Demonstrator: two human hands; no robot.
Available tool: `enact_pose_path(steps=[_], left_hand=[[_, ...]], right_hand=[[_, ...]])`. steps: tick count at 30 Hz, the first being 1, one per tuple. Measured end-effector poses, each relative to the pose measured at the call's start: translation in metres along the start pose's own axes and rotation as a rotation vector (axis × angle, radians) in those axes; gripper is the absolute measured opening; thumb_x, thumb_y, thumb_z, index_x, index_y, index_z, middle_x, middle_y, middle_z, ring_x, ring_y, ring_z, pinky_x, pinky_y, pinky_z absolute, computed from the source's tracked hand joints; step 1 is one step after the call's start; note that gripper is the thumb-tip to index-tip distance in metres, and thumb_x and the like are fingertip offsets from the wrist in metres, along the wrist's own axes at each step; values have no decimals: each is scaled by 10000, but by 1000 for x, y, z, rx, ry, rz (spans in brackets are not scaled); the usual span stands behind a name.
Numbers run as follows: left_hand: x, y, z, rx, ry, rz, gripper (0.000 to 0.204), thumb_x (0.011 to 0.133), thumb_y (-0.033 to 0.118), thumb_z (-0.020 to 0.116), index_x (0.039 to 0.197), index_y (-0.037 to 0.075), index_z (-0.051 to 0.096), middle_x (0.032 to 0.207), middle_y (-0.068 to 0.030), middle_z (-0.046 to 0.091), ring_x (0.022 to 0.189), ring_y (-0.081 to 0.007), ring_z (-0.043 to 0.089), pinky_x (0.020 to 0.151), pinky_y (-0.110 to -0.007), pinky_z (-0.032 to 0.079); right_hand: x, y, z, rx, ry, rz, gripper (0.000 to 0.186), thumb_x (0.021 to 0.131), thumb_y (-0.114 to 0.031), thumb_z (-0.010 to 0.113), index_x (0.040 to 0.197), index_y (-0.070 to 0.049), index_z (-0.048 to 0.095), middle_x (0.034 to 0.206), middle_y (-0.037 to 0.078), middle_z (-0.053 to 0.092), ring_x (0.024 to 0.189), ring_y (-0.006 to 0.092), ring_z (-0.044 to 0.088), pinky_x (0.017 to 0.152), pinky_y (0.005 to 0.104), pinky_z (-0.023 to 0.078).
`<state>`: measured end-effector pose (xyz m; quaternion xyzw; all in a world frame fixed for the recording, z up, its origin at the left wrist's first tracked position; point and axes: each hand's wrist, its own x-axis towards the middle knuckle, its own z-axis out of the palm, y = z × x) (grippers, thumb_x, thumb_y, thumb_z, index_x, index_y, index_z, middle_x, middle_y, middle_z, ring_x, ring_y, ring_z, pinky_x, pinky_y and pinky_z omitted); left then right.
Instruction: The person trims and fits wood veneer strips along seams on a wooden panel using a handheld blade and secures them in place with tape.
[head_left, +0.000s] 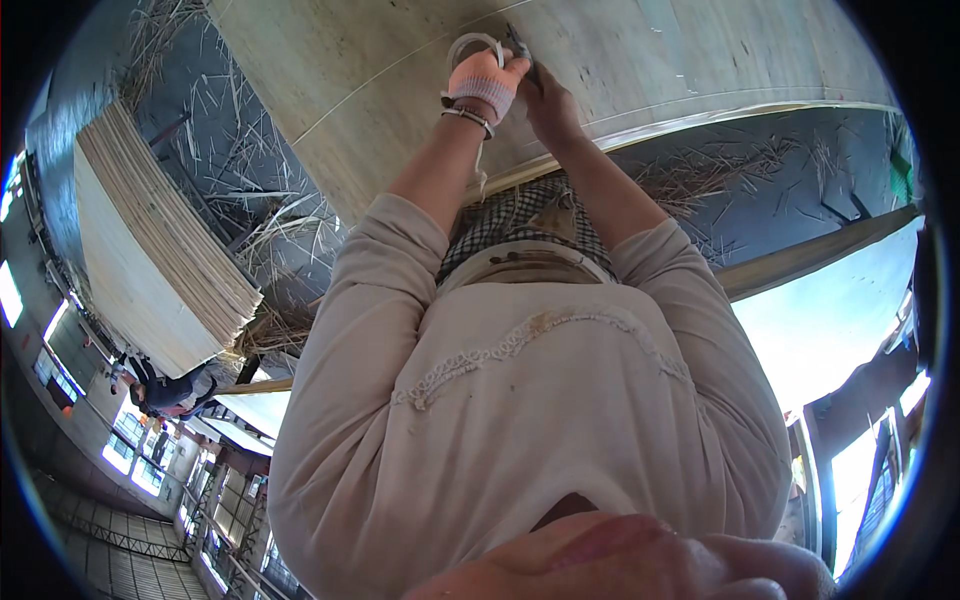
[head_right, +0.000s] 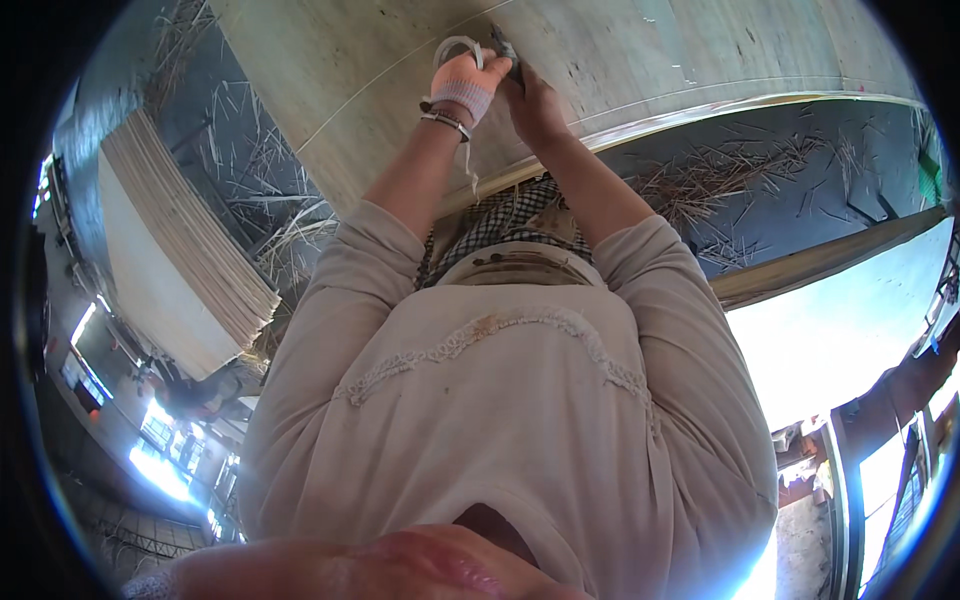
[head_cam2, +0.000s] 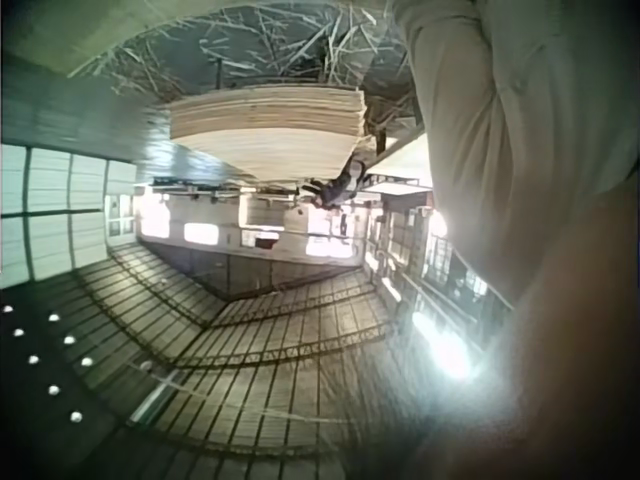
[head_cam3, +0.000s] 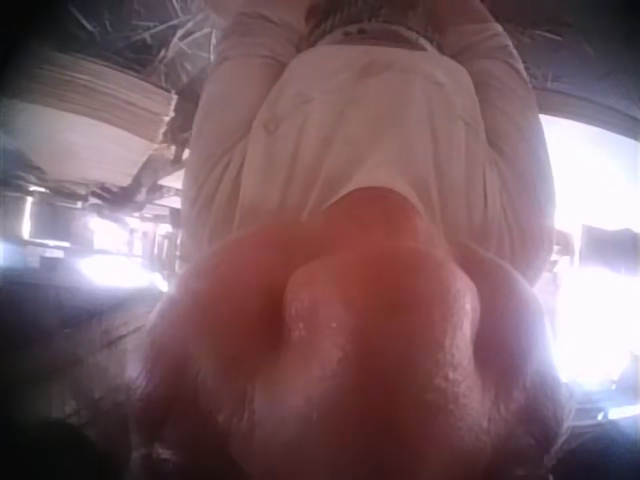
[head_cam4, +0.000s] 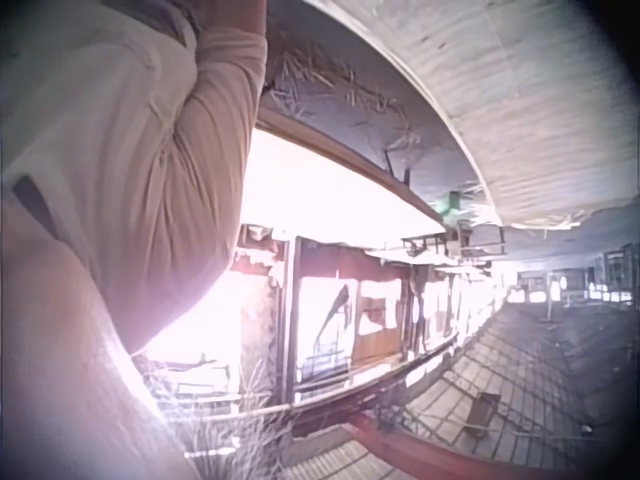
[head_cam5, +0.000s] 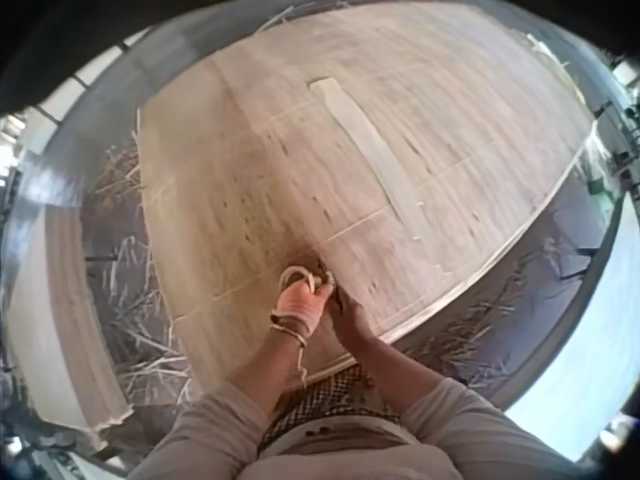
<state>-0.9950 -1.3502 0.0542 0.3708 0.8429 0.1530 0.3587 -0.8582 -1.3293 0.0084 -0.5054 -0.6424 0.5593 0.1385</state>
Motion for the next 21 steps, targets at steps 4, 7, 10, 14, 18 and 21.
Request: enact_pose_path(steps=[4, 7, 10, 14, 18, 21], left_hand=[[15, -6, 1, 67, 0, -70, 502, 845, 534, 605, 1139, 140, 709, 1055, -154, 709, 1026, -337, 657, 898, -421, 507], [18, -9, 5, 88, -3, -68, 526, 837, 553, 603, 1142, 138, 710, 1064, -160, 705, 1023, -341, 658, 892, -428, 509], [22, -10, 7, 100, -42, -92, 538, 836, 569, 605, 1125, 128, 713, 1067, -174, 702, 1024, -352, 657, 885, -431, 511], [20, -8, 13, 116, -60, -148, 588, 852, 595, 587, 1089, 71, 712, 1055, -204, 697, 1026, -366, 655, 885, -439, 509], [6, -14, 22, 77, -100, -123, 690, 862, 627, 576, 1074, -23, 678, 1057, -248, 684, 1033, -383, 650, 891, -447, 504], [-5, -14, 26, 100, -209, -57, 728, 861, 631, 580, 1110, -49, 650, 1098, -262, 668, 1060, -388, 639, 906, -446, 498]], right_hand=[[10, -5, 8, -18, -20, -2, 426, 947, -283, 537, 1275, -10, 537, 1011, 284, 658, 977, 463, 620, 818, 493, 500], [8, -1, 12, -103, 80, -129, 425, 949, -296, 537, 1266, -14, 541, 1008, 293, 652, 979, 466, 617, 821, 497, 499], [10, -1, 12, -80, 57, -94, 427, 952, -303, 531, 1275, -24, 535, 995, 302, 649, 967, 471, 616, 819, 503, 499], [9, -5, 10, -80, 21, -14, 440, 956, -306, 515, 1298, -29, 519, 984, 304, 650, 959, 472, 618, 825, 515, 492], [-14, 1, 6, -97, 0, 58, 445, 960, -313, 494, 1330, -64, 500, 991, 298, 652, 966, 479, 613, 837, 531, 483], [-36, 24, -4, -164, 34, 38, 459, 963, -333, 478, 1354, -93, 486, 1017, 292, 653, 987, 484, 604, 854, 531, 480]])
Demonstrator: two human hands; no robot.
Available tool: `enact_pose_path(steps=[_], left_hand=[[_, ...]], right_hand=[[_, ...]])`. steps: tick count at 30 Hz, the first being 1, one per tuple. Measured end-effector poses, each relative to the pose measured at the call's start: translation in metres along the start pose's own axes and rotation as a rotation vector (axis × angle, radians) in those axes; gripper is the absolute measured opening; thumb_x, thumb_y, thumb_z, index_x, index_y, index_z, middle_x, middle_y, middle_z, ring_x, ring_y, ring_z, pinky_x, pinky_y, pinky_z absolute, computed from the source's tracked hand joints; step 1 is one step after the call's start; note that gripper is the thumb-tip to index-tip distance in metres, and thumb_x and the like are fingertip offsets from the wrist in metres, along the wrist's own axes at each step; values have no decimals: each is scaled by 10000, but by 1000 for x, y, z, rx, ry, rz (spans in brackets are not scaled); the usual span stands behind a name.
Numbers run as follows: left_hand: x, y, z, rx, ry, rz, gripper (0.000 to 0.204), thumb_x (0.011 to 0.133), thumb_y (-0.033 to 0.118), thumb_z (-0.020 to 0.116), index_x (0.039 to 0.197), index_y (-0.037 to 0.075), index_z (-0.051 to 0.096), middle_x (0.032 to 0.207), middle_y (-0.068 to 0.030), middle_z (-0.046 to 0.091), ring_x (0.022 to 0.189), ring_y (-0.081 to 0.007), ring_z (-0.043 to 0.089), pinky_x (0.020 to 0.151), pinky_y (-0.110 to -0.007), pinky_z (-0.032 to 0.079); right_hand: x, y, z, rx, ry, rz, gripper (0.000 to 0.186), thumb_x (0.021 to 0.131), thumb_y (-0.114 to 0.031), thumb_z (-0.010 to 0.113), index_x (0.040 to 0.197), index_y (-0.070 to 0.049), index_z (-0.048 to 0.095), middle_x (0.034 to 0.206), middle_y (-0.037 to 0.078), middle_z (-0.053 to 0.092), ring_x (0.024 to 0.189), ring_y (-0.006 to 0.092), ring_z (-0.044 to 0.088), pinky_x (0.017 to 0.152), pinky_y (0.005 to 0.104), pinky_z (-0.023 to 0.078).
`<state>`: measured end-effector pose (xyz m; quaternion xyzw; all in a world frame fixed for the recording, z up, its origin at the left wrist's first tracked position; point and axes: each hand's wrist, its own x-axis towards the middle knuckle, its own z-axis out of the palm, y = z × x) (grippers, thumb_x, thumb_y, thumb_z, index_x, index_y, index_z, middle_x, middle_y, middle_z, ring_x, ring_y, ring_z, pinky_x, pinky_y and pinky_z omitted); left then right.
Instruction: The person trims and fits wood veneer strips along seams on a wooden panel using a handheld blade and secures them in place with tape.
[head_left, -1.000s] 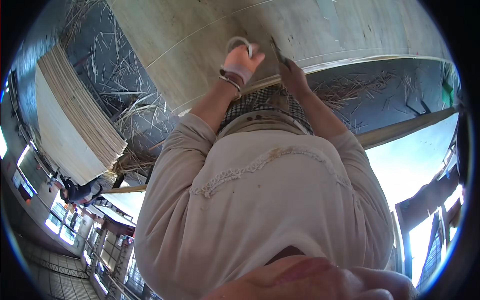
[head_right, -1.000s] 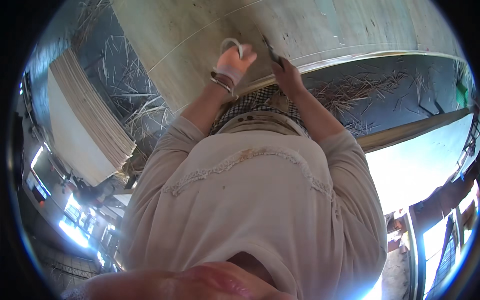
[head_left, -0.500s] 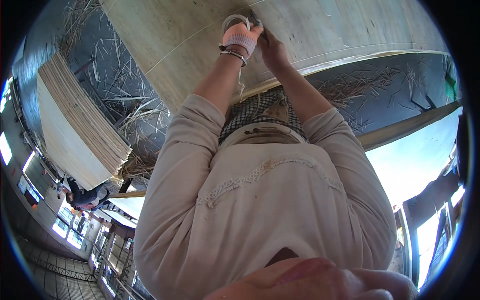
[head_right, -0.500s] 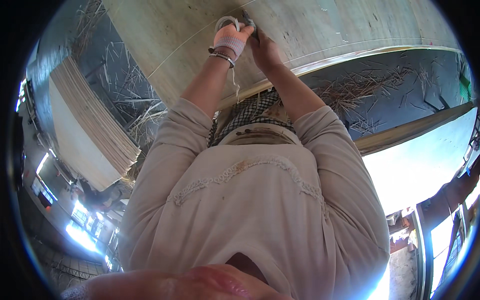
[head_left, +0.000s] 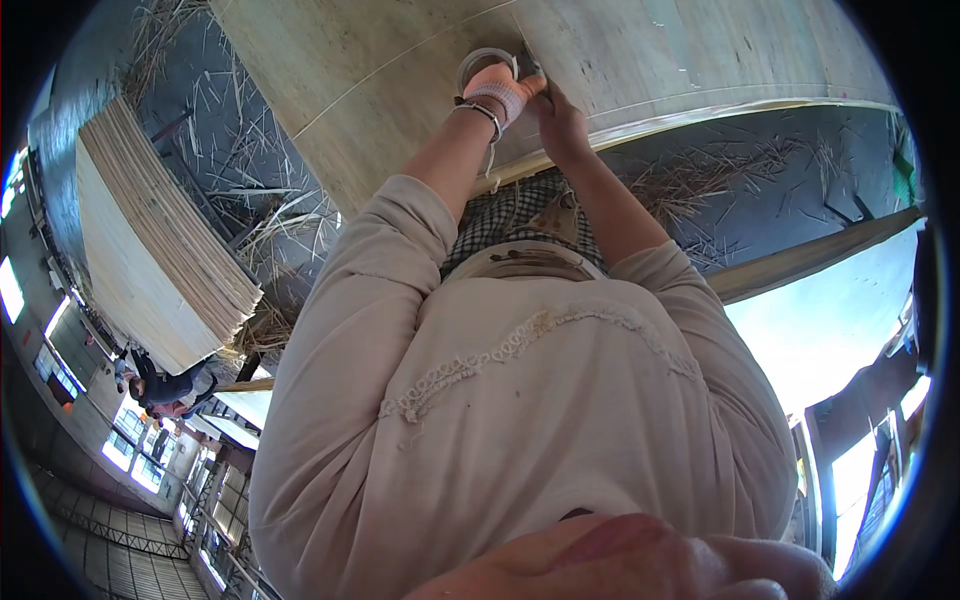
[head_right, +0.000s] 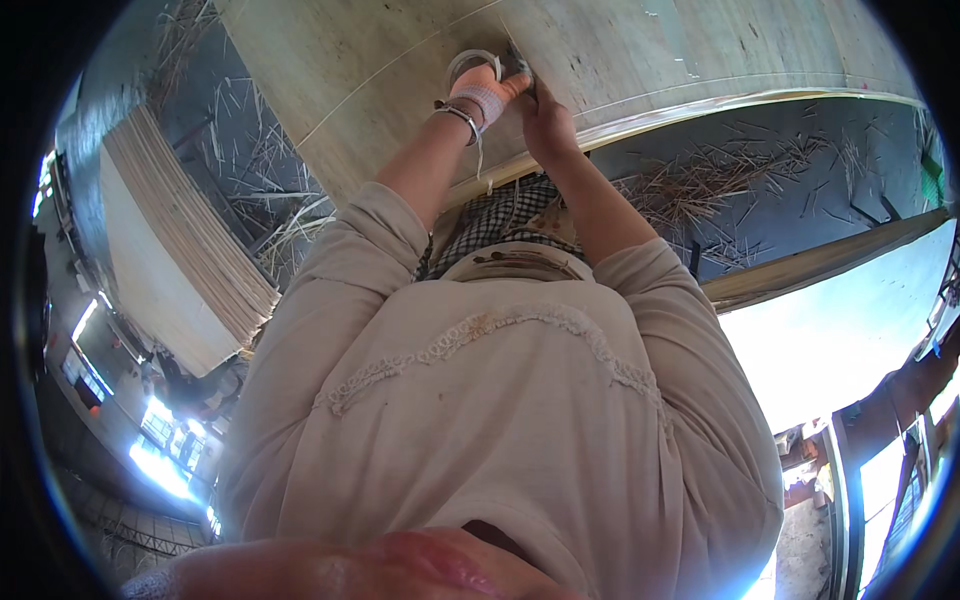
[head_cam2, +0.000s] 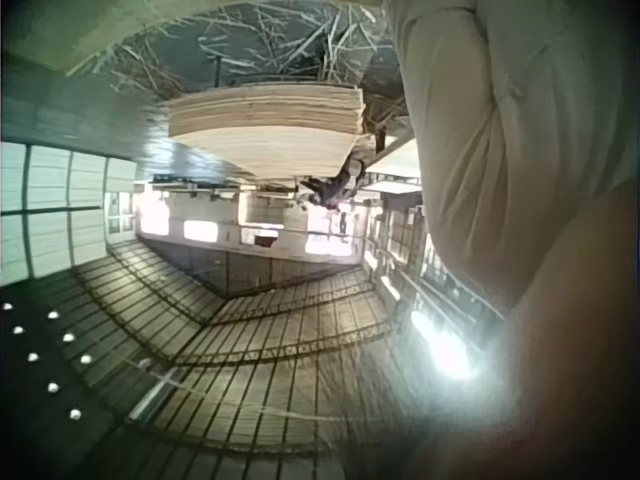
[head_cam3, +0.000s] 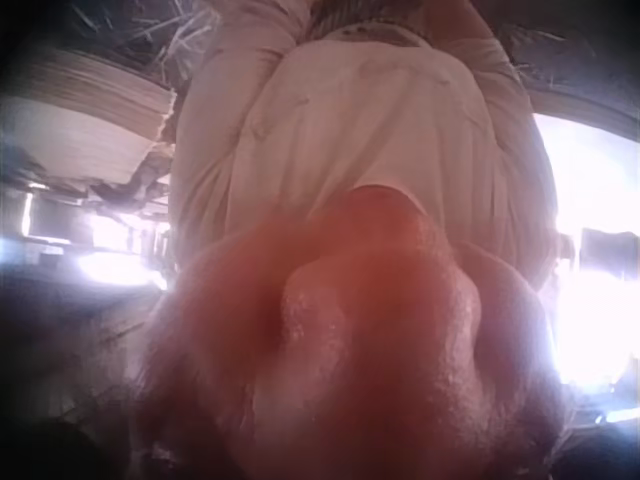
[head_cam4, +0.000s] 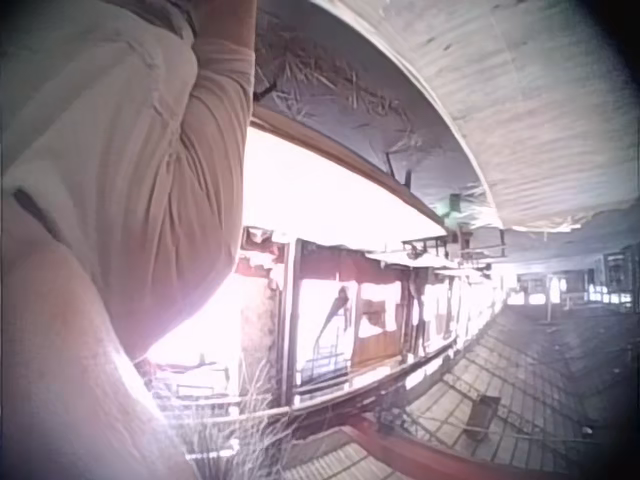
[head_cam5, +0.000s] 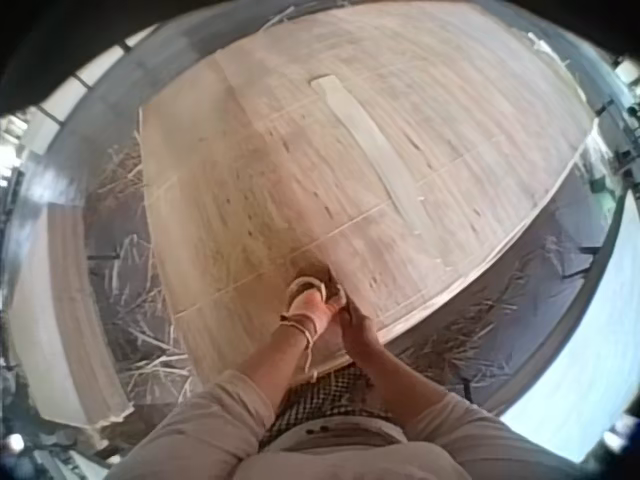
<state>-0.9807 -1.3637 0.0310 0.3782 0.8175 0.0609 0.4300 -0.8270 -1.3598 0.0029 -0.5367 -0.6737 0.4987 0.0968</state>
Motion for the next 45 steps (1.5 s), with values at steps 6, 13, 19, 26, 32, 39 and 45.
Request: enact_pose_path(steps=[6, 13, 19, 26, 32, 39, 45], left_hand=[[-16, 1, 23, 118, -40, -12, 764, 857, 651, 571, 1161, -48, 626, 1170, -276, 635, 1117, -396, 609, 930, -438, 491], [-30, 17, 23, 137, -92, -40, 812, 791, 700, 605, 1137, -35, 630, 1175, -257, 635, 1123, -369, 612, 912, -422, 510], [-61, 29, 41, 465, 44, 57, 1003, 623, 785, 701, 1243, 7, 570, 1262, -150, 585, 1151, -281, 605, 915, -372, 524], [-65, 30, 39, 460, 16, -2, 1025, 580, 797, 711, 1238, 22, 581, 1256, -121, 589, 1130, -261, 607, 890, -364, 531], [-57, -1, 46, 322, 127, 259, 823, 631, 646, 741, 1214, 75, 636, 1107, -112, 668, 1049, -261, 642, 877, -364, 528], [-27, 30, 56, -72, 307, 158, 564, 714, 442, 739, 1129, 62, 700, 997, -153, 721, 967, -301, 687, 824, -391, 534], [-8, 17, 70, -209, 262, 149, 348, 761, 398, 701, 893, 79, 744, 808, -137, 721, 793, -307, 699, 751, -403, 547]], right_hand=[[-23, 4, -9, 4, -21, 17, 473, 969, -360, 458, 1373, -113, 478, 1076, 289, 640, 1037, 483, 586, 886, 515, 467], [-40, 21, -18, -46, -40, 75, 491, 965, -383, 468, 1367, -101, 479, 1077, 293, 638, 1037, 474, 589, 885, 514, 475], [-87, 51, -29, -22, -11, 117, 459, 959, -361, 483, 1323, -86, 528, 1050, 295, 639, 1026, 466, 598, 872, 496, 486], [-82, 49, -70, -344, -17, -87, 404, 972, -369, 476, 1206, -54, 575, 1030, 274, 654, 967, 456, 629, 796, 510, 500], [-59, 56, -96, -104, 474, -16, 401, 976, -308, 517, 1277, -46, 556, 1055, 246, 666, 946, 417, 655, 795, 440, 520], [-92, 70, -57, 99, 262, -50, 410, 949, -284, 584, 1267, -25, 579, 880, 152, 662, 767, 202, 634, 731, 335, 508], [-99, 74, -84, 202, 283, 161, 395, 944, -282, 582, 1256, -42, 593, 774, 71, 629, 663, 142, 575, 642, 300, 487]])
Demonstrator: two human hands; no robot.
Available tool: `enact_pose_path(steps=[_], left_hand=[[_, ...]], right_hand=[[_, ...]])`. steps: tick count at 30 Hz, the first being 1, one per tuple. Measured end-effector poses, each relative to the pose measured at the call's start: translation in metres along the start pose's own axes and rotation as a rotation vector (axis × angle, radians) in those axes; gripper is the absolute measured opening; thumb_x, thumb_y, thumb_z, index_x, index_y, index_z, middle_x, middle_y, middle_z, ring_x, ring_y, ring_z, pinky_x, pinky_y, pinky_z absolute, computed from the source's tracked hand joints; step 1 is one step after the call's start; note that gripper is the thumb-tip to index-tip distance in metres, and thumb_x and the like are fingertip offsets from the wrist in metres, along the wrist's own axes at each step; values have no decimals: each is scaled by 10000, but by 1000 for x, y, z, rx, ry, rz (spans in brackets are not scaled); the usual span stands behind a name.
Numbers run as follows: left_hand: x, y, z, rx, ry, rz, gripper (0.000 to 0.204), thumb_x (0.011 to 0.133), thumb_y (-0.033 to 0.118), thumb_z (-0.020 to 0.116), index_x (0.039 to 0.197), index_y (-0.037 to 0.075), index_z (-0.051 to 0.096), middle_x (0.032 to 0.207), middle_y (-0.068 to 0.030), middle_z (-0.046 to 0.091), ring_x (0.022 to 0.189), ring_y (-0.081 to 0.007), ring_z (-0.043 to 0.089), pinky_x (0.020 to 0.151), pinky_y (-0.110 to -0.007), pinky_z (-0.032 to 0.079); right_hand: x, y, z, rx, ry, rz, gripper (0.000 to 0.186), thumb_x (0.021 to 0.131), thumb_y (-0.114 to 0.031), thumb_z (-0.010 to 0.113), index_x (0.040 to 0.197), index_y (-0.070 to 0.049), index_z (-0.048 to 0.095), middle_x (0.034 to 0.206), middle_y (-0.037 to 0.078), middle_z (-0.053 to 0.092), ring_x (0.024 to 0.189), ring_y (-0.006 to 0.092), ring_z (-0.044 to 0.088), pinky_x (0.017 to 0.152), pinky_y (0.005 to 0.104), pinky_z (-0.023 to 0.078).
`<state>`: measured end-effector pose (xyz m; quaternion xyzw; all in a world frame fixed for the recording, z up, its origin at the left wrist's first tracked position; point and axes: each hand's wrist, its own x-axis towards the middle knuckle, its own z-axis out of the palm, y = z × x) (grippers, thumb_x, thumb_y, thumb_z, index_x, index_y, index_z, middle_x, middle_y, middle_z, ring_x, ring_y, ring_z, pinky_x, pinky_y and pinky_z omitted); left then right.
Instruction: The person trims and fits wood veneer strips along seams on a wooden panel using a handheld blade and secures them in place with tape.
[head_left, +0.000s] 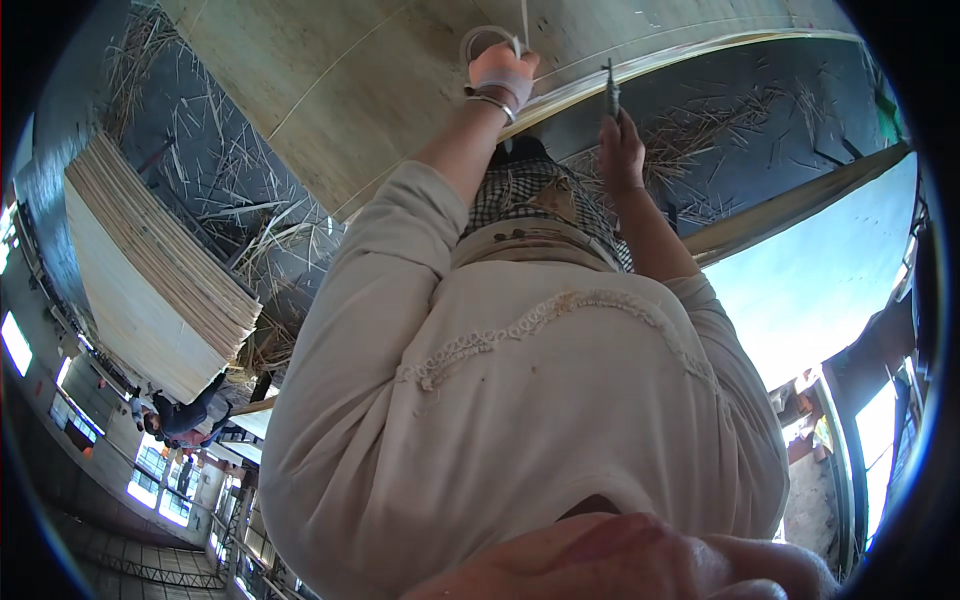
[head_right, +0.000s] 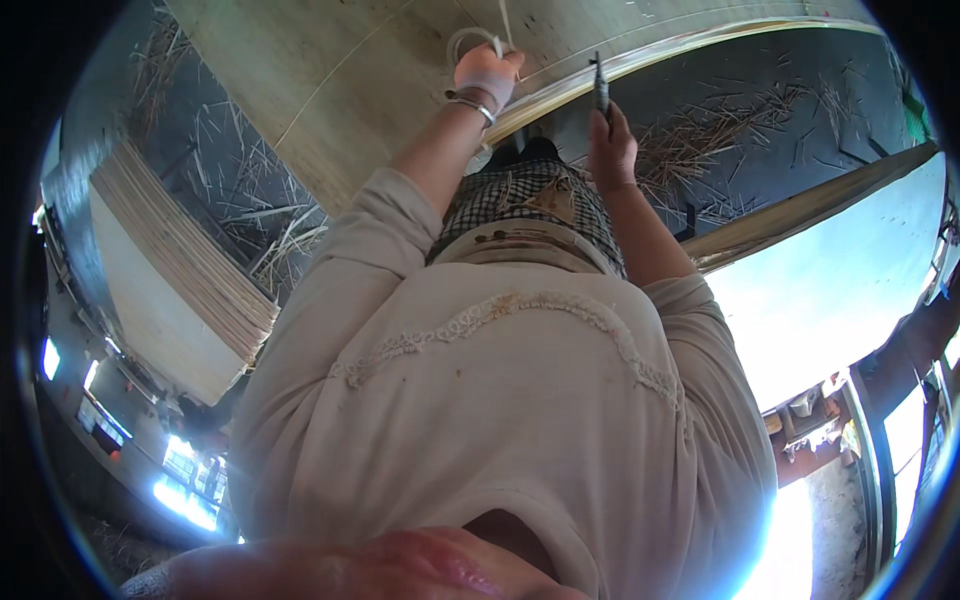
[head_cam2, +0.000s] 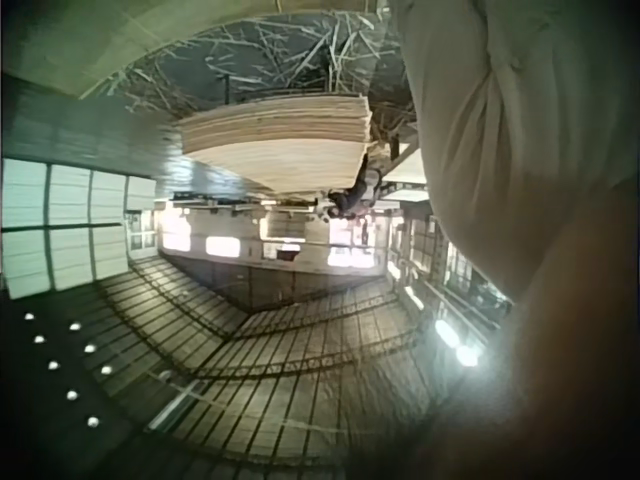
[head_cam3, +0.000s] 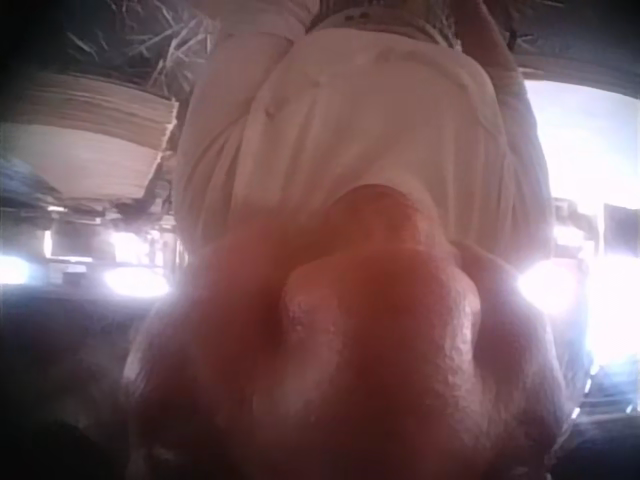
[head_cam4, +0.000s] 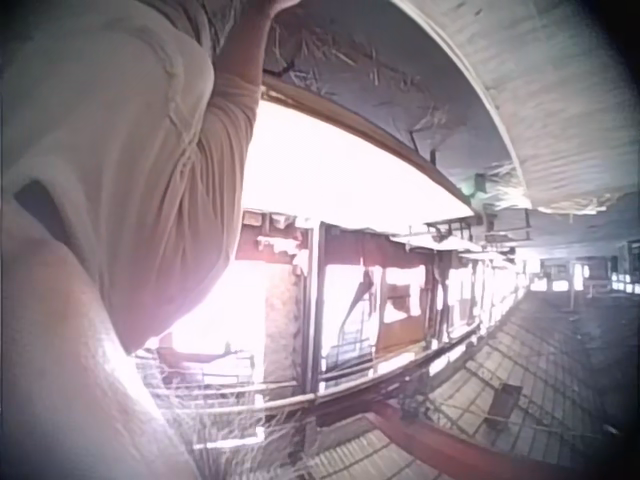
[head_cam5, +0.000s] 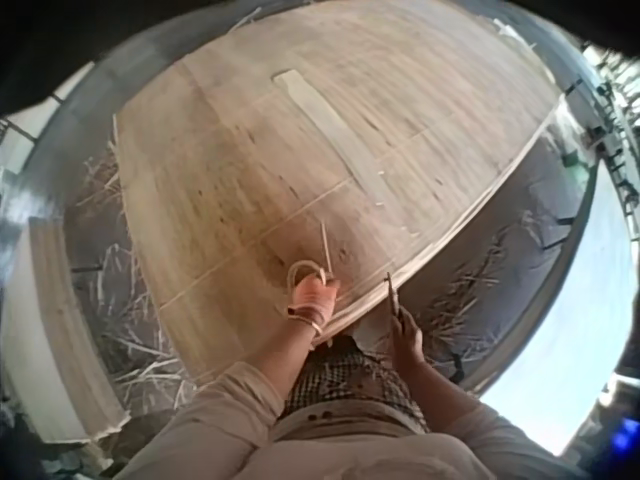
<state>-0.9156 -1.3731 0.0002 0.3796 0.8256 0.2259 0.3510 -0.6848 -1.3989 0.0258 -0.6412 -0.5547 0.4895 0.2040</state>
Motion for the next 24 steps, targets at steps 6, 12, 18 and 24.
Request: enact_pose_path(steps=[6, 12, 18, 24], left_hand=[[-2, 9, -4, -386, -179, -183, 311, 808, 356, 687, 950, 85, 742, 753, -83, 708, 665, -185, 673, 684, -336, 538], [8, 8, -19, 141, -96, -54, 384, 781, 454, 707, 1021, 157, 746, 917, -114, 735, 897, -291, 696, 827, -393, 531], [19, 3, -12, 128, -157, -117, 376, 783, 465, 699, 1014, 172, 751, 922, -99, 736, 898, -290, 695, 835, -406, 531], [22, 10, -12, 84, -182, -193, 365, 779, 423, 727, 1007, 139, 752, 947, -99, 739, 921, -265, 694, 858, -375, 518]], right_hand=[[4, 52, 2, 196, -129, 119, 376, 943, -284, 578, 1247, -63, 594, 777, 79, 635, 652, 159, 587, 617, 305, 483], [-26, -4, 44, -185, -317, -178, 449, 959, -301, 551, 1358, -104, 488, 967, 255, 663, 903, 431, 642, 765, 475, 505], [-22, -22, 51, -212, -351, -62, 474, 976, -330, 494, 1388, -101, 447, 1032, 281, 652, 973, 457, 624, 830, 509, 492], [-16, -21, 57, -299, -306, -116, 488, 982, -356, 463, 1399, -104, 440, 1082, 274, 647, 1030, 448, 610, 872, 502, 486]])
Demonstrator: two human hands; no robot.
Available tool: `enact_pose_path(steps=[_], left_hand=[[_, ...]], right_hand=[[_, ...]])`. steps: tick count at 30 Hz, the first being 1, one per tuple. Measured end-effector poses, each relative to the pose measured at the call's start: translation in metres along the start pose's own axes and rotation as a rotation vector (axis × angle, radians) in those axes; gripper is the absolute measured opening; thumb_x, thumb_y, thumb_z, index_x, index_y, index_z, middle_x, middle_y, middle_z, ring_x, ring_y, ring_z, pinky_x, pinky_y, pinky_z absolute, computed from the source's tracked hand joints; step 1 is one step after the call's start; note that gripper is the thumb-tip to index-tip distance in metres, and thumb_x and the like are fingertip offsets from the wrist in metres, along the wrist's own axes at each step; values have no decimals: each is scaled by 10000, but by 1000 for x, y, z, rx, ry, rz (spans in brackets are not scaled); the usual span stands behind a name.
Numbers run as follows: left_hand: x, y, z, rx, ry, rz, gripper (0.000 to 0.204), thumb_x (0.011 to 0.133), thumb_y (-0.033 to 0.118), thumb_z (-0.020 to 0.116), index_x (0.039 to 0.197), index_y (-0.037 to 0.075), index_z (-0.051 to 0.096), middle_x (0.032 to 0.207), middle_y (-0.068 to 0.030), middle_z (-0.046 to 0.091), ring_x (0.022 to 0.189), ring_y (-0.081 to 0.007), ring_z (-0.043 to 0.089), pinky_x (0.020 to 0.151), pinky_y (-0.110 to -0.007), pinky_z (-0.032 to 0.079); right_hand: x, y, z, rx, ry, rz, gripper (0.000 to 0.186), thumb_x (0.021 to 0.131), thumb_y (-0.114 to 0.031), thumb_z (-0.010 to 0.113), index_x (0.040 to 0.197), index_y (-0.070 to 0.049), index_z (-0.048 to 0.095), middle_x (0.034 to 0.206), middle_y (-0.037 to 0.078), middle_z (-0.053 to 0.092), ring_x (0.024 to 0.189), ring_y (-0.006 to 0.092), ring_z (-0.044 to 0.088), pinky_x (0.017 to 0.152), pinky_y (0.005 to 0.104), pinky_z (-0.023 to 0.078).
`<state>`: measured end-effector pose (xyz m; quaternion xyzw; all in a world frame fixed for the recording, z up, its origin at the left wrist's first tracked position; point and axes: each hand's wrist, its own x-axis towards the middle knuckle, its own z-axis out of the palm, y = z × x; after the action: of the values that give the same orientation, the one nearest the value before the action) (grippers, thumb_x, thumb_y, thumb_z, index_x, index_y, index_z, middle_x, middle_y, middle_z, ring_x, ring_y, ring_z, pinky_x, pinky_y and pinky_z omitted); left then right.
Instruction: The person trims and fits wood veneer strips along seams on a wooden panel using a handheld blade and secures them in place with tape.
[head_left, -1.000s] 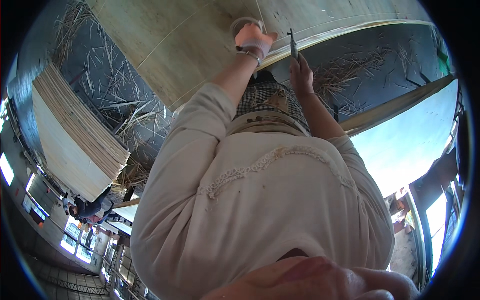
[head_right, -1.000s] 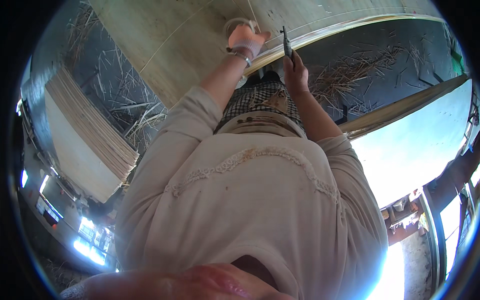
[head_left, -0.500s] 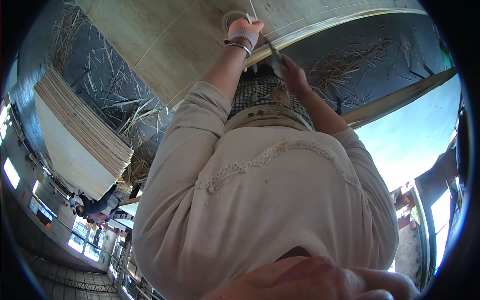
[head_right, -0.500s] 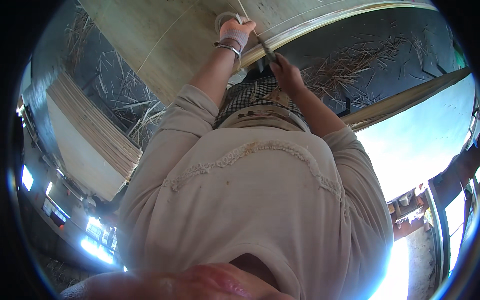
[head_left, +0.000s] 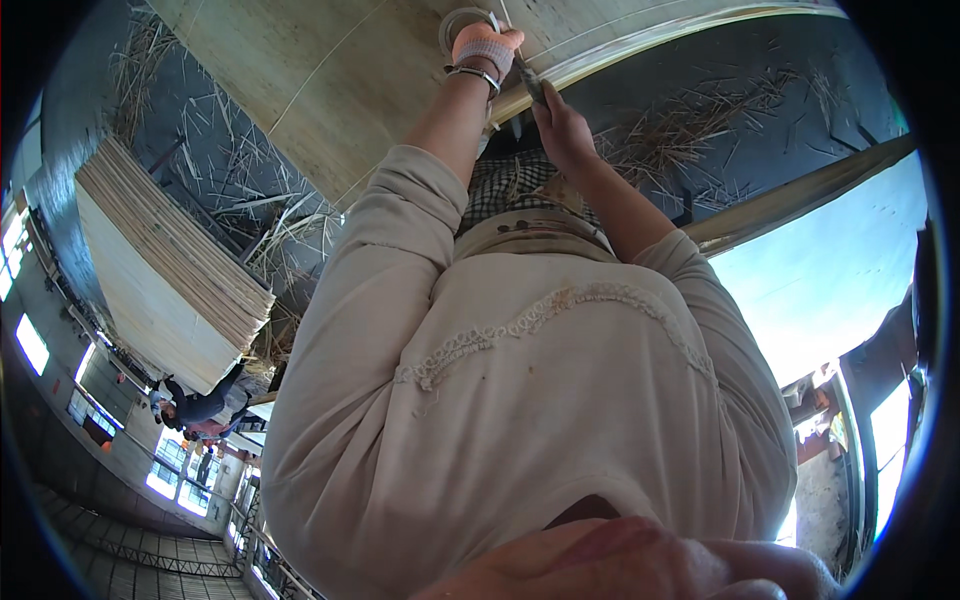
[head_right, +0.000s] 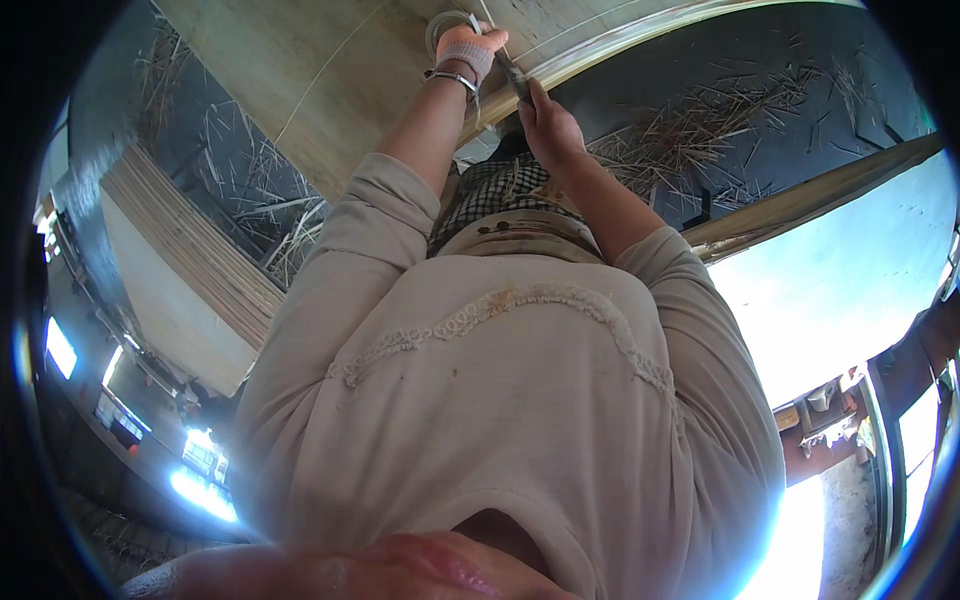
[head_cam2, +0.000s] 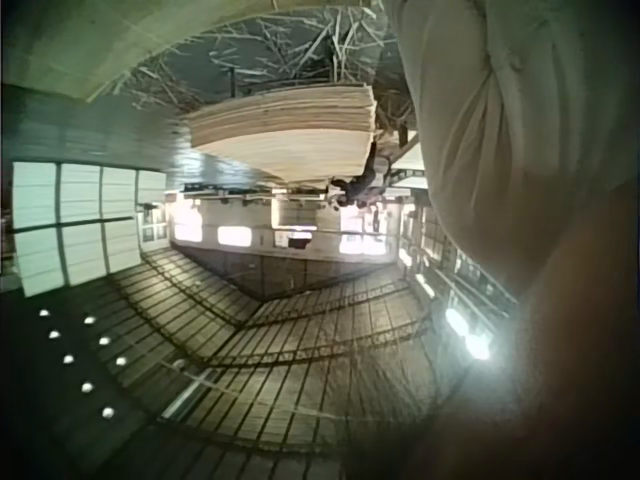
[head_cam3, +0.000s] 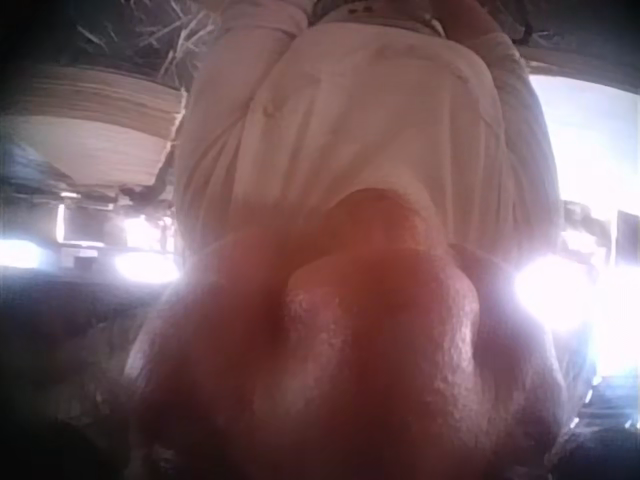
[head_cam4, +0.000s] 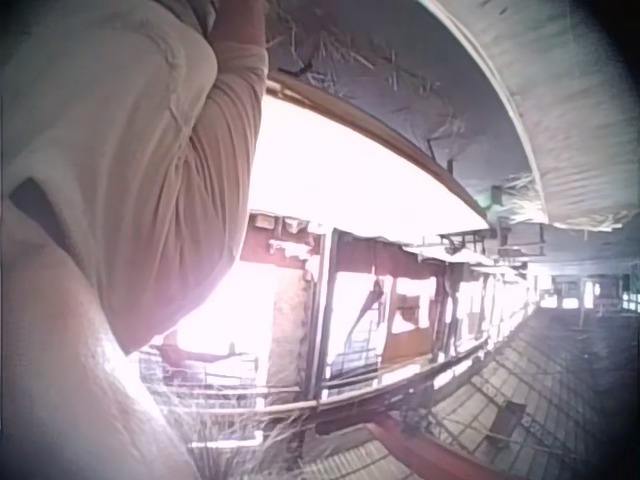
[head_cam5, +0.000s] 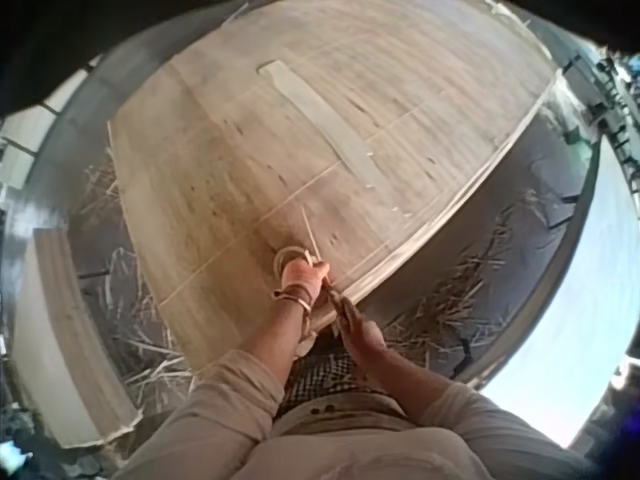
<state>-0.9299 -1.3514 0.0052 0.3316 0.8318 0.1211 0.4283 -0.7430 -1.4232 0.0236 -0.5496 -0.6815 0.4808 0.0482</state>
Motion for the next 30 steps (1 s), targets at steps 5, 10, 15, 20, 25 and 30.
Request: enact_pose_path(steps=[5, 10, 15, 20, 25, 30], left_hand=[[-2, 2, -3, -23, -40, 30, 393, 789, 432, 730, 1051, 139, 743, 988, -110, 736, 941, -267, 692, 875, -367, 512], [1, 1, -4, 32, -19, -36, 444, 801, 426, 734, 1112, 110, 718, 1022, -131, 730, 973, -254, 689, 887, -361, 506], [-3, 1, 5, -132, -63, -12, 455, 801, 416, 739, 1088, 64, 713, 1002, -131, 730, 962, -252, 685, 877, -359, 506], [12, -30, 8, -209, 120, 97, 395, 845, 362, 718, 997, -2, 711, 910, -131, 731, 848, -236, 687, 798, -346, 515], [2, -15, -6, -909, -124, -54, 195, 939, 188, 628, 842, 26, 682, 788, -56, 689, 666, -137, 613, 624, -275, 463], [-45, -27, -23, -451, -52, 220, 205, 896, 203, 619, 763, 49, 645, 667, -30, 648, 591, -190, 586, 589, -337, 470]], right_hand=[[5, -5, -2, 86, -62, 109, 494, 979, -357, 460, 1404, -106, 445, 1098, 272, 646, 1040, 446, 608, 889, 489, 486], [-12, 6, -5, 106, -51, 91, 498, 976, -364, 472, 1408, -118, 450, 1071, 276, 648, 1033, 452, 608, 880, 484, 479], [-19, 17, -9, 82, -39, 128, 482, 972, -361, 491, 1391, -126, 469, 1056, 268, 653, 1018, 454, 611, 870, 482, 480], [-23, 8, -14, 53, -73, 84, 477, 968, -357, 503, 1384, -124, 476, 1065, 270, 650, 1019, 459, 605, 866, 491, 479], [-26, 19, -32, -27, -97, 66, 462, 962, -348, 509, 1366, -125, 488, 1035, 277, 651, 995, 467, 609, 841, 507, 485], [-41, 61, -58, -67, 102, 197, 452, 940, -326, 541, 1338, -116, 497, 984, 267, 663, 969, 468, 618, 807, 510, 491]])
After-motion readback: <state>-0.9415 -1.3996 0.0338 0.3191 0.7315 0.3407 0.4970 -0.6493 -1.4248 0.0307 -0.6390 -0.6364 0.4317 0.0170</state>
